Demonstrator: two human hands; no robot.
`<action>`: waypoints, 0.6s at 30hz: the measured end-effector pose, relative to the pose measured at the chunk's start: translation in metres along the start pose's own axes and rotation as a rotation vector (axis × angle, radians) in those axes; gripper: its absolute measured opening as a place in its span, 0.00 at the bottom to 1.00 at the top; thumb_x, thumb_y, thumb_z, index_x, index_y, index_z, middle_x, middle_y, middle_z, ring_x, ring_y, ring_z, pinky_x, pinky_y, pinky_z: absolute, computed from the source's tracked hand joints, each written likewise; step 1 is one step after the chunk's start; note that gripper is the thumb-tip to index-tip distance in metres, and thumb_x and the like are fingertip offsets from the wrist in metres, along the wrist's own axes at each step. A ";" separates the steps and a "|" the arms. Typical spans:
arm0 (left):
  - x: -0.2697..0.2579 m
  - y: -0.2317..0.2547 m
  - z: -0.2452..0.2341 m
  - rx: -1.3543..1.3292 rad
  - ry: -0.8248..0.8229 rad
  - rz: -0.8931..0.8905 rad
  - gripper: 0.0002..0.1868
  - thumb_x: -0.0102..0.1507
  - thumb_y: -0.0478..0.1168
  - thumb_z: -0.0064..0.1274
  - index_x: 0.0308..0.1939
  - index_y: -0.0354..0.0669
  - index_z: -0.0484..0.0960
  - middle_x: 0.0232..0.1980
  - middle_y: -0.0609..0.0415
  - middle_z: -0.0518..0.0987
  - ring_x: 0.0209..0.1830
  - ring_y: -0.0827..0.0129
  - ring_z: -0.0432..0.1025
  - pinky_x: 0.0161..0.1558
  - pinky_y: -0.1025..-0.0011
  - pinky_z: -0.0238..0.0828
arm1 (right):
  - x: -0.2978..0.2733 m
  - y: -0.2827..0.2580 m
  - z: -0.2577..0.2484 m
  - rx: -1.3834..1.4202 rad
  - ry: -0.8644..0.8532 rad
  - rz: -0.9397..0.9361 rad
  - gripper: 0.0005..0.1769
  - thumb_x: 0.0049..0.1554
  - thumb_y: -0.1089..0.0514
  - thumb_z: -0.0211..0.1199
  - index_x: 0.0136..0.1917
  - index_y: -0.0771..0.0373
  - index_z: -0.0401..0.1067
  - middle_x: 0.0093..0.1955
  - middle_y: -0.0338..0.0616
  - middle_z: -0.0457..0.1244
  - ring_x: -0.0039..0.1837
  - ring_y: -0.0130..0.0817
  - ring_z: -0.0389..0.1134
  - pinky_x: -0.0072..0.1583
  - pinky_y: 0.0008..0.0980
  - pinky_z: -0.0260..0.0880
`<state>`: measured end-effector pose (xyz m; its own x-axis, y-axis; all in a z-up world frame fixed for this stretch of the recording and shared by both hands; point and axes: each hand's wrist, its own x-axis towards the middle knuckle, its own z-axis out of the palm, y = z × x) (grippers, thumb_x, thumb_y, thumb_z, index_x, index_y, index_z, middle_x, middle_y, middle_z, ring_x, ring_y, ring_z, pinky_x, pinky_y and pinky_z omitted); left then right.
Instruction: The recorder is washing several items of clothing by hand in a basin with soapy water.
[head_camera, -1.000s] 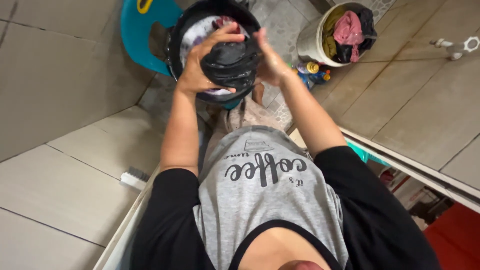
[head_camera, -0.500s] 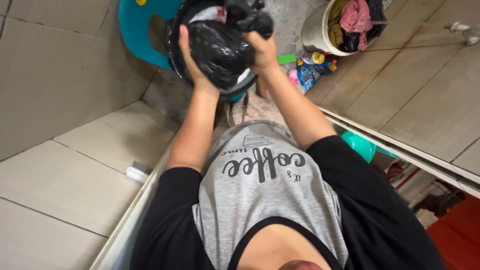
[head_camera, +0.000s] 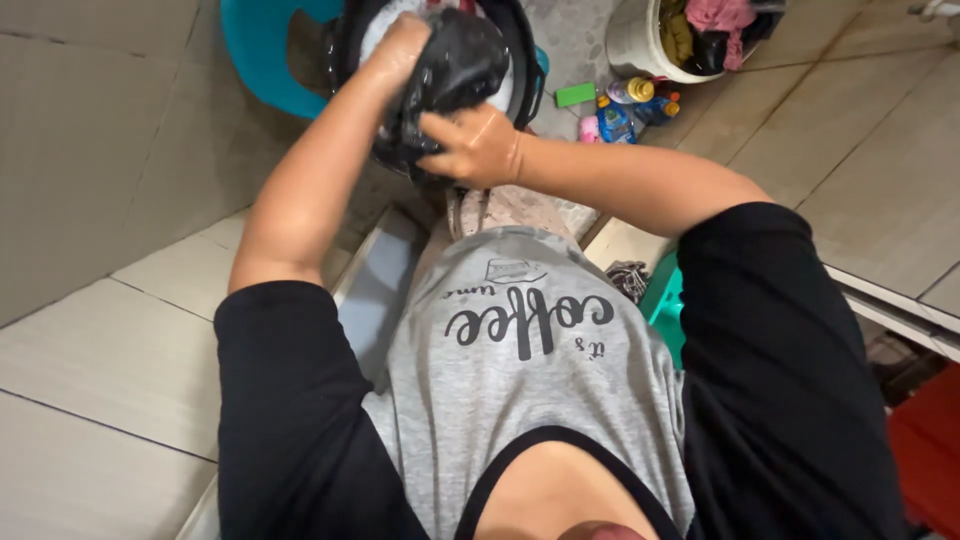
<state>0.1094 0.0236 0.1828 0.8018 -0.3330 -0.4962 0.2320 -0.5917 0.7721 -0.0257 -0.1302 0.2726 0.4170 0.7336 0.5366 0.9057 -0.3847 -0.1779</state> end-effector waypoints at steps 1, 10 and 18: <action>0.019 -0.083 0.024 0.108 0.060 -0.061 0.28 0.62 0.59 0.60 0.49 0.36 0.85 0.49 0.41 0.83 0.50 0.53 0.76 0.52 0.63 0.74 | -0.004 -0.003 0.012 -0.005 0.003 0.003 0.19 0.45 0.48 0.67 0.51 0.43 0.83 0.60 0.49 0.66 0.38 0.32 0.68 0.35 0.33 0.66; 0.030 -0.074 0.079 0.514 0.065 -0.107 0.43 0.45 0.68 0.70 0.42 0.29 0.84 0.46 0.31 0.81 0.50 0.45 0.78 0.52 0.57 0.74 | -0.038 -0.026 0.137 -0.014 -0.545 0.087 0.14 0.60 0.52 0.59 0.53 0.54 0.82 0.55 0.54 0.68 0.41 0.37 0.73 0.37 0.38 0.72; 0.031 -0.107 0.080 0.611 -0.094 -0.250 0.43 0.48 0.72 0.66 0.48 0.37 0.84 0.54 0.38 0.79 0.52 0.48 0.75 0.50 0.54 0.71 | -0.024 -0.030 0.066 0.339 -0.503 0.336 0.32 0.38 0.54 0.71 0.59 0.53 0.78 0.65 0.55 0.66 0.58 0.50 0.70 0.56 0.46 0.70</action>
<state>0.0654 0.0182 0.0532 0.7063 -0.1782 -0.6851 0.0284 -0.9599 0.2790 -0.0582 -0.0994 0.2107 0.5893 0.8075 -0.0262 0.6606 -0.5003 -0.5597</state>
